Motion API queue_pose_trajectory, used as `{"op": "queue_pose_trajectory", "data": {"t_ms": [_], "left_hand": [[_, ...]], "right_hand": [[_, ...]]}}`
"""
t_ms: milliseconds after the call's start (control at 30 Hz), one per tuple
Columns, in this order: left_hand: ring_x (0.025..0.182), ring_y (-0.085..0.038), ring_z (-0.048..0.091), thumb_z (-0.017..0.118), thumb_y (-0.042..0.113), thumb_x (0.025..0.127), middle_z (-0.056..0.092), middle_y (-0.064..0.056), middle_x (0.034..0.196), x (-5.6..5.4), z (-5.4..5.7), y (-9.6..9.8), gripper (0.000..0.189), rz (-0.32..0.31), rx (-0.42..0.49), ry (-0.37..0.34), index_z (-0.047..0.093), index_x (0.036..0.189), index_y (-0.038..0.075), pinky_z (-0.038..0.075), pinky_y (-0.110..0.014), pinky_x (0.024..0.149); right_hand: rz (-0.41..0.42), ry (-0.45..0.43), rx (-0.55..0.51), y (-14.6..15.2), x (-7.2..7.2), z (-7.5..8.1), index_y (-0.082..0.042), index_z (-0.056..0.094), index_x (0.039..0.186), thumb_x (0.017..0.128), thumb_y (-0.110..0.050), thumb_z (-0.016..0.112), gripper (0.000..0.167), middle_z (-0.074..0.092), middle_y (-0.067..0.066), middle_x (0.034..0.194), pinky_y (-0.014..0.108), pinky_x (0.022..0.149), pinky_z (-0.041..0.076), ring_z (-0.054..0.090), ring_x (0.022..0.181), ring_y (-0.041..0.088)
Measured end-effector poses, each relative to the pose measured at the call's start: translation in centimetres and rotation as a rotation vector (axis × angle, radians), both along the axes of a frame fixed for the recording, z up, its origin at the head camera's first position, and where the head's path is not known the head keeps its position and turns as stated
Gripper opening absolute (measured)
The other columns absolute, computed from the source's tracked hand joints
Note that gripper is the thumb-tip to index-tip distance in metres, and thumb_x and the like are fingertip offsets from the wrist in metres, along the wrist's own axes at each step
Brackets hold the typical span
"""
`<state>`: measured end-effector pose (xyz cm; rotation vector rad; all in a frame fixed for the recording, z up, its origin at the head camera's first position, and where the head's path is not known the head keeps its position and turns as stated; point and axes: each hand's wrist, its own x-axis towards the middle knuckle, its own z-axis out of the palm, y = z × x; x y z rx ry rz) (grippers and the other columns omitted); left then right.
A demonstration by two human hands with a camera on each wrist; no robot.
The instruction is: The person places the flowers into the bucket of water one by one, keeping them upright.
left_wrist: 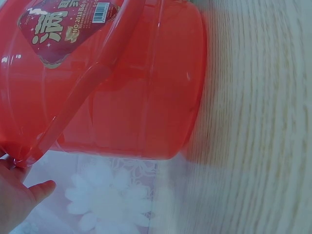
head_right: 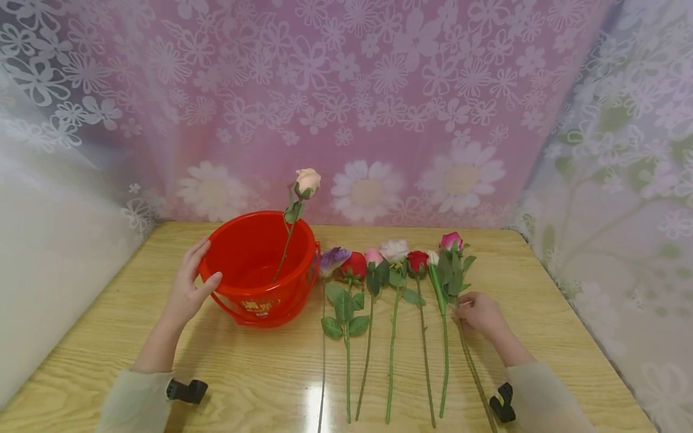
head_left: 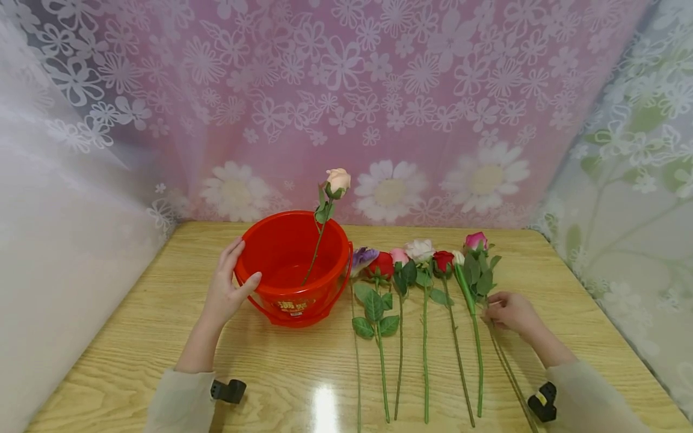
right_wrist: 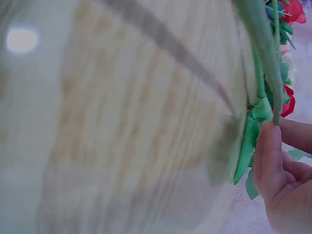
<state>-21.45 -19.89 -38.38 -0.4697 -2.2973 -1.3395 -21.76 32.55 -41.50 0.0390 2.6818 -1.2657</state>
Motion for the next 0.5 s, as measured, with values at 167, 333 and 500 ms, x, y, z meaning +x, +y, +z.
{"op": "queue_pose_trajectory", "data": {"t_ms": [167, 333, 500], "left_hand": [[0.120, -0.036, 0.031, 0.061, 0.013, 0.080, 0.024, -0.016, 0.139, -0.1, -0.1, 0.0, 0.063, 0.007, -0.007, 0.002, 0.032, 0.133, -0.007, 0.037, -0.055, 0.086], [0.120, -0.036, 0.031, 0.061, 0.014, 0.080, 0.024, -0.015, 0.139, -0.1, 0.0, 0.0, 0.064, 0.007, -0.008, -0.002, 0.032, 0.133, -0.006, 0.037, -0.055, 0.086], [0.120, -0.035, 0.031, 0.062, 0.012, 0.080, 0.024, -0.015, 0.140, -0.1, -0.1, 0.0, 0.064, 0.005, -0.004, 0.001, 0.032, 0.133, -0.007, 0.037, -0.054, 0.087]], "right_hand": [[-0.004, 0.019, -0.026, -0.2, 0.4, 0.7, 0.022, 0.039, 0.112, 0.085, -0.002, 0.050, 0.038, 0.055, 0.021, 0.088, 0.036, 0.063, 0.052, 0.060, 0.073, 0.029], [0.015, 0.047, -0.033, -0.4, 0.8, 1.5, 0.021, 0.038, 0.114, 0.087, -0.003, 0.050, 0.038, 0.056, 0.020, 0.089, 0.035, 0.064, 0.052, 0.059, 0.080, 0.032], [0.031, 0.089, -0.034, -0.9, 1.4, 2.7, 0.021, 0.038, 0.116, 0.088, -0.004, 0.051, 0.040, 0.057, 0.020, 0.089, 0.034, 0.064, 0.052, 0.059, 0.082, 0.031]]}}
